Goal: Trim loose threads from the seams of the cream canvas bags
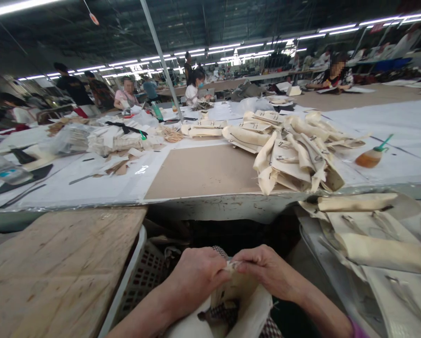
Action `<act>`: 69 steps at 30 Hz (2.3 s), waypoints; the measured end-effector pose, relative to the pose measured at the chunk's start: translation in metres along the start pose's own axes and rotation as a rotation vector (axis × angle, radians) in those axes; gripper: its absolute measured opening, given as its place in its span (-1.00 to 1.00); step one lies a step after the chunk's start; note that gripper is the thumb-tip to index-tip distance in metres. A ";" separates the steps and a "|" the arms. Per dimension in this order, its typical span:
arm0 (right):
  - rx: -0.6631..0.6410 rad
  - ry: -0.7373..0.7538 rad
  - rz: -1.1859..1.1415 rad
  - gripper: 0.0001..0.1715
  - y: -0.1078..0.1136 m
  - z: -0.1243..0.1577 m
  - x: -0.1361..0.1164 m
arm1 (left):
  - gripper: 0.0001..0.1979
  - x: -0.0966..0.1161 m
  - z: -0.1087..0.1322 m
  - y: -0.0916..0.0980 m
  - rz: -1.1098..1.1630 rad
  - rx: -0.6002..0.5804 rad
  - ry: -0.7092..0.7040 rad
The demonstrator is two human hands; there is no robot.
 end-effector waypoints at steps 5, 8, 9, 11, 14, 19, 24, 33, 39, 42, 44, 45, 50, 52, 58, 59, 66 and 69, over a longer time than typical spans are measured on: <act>-0.075 -0.076 -0.173 -0.72 0.008 -0.016 0.002 | -0.71 0.009 0.002 0.001 -0.082 0.006 0.028; -0.032 -0.090 -0.190 -0.69 0.021 -0.021 0.000 | -0.70 0.006 0.010 -0.003 -0.122 -0.028 0.117; -0.003 -0.081 -0.191 -0.64 0.024 -0.019 -0.001 | -0.70 0.004 0.013 -0.007 -0.143 -0.036 0.148; 0.083 -0.070 -0.184 -0.47 0.029 -0.010 0.000 | -0.70 0.000 0.018 -0.016 -0.171 -0.033 0.195; 0.238 -0.113 -0.136 -0.40 0.028 0.013 0.015 | -0.69 -0.005 0.020 -0.030 -0.156 -0.006 0.209; 0.411 -0.127 -0.009 -0.66 0.015 0.036 0.035 | -0.69 -0.015 0.017 -0.038 -0.078 -0.047 0.240; 0.503 -0.128 0.051 -0.56 0.014 0.031 0.039 | -0.75 -0.029 0.018 -0.033 0.107 -0.171 0.359; 0.488 -0.065 0.143 -0.53 0.001 0.020 0.034 | -0.57 -0.030 -0.016 -0.016 0.362 -0.110 0.176; 0.490 -0.048 0.099 -0.57 -0.002 0.021 0.036 | -0.79 -0.014 -0.039 -0.023 0.122 -0.141 -0.079; 0.469 -0.066 0.046 -0.61 -0.005 0.019 0.035 | -0.79 -0.018 -0.033 -0.023 0.098 -0.100 -0.045; 0.456 -0.081 0.019 -0.62 -0.009 0.017 0.033 | -0.81 -0.024 -0.027 -0.024 0.106 -0.103 0.018; 0.445 -0.091 0.016 -0.62 -0.012 0.016 0.033 | -0.81 -0.027 -0.024 -0.024 0.111 -0.106 0.049; 0.361 -0.113 0.114 -0.63 -0.029 0.011 0.027 | -0.70 -0.032 -0.009 -0.020 0.122 -0.129 0.112; 0.343 -0.113 0.191 -0.58 -0.034 0.008 0.025 | -0.67 -0.030 -0.002 -0.018 0.115 -0.139 0.109; 0.269 -0.063 0.406 -0.55 -0.047 0.006 0.015 | -0.73 -0.027 0.021 -0.016 0.060 -0.140 0.156; 0.256 -0.048 0.413 -0.56 -0.050 0.007 0.012 | -0.73 -0.026 0.025 -0.016 0.050 -0.141 0.171; 0.322 -0.019 0.533 -0.55 -0.062 0.018 0.006 | -0.67 -0.012 0.051 -0.015 0.002 -0.139 0.331; 0.388 0.029 0.574 -0.51 -0.064 0.019 0.011 | -0.66 -0.009 0.058 -0.014 0.000 -0.136 0.396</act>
Point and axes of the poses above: each hand's wrist, its own z-axis away from the middle knuckle, its own y-axis out of the back of the hand, x = y × z, the point moved 9 cm from there along -z, towards the middle knuckle, and after that the axes turned 13 degrees about -z, right-handed, at the moved point
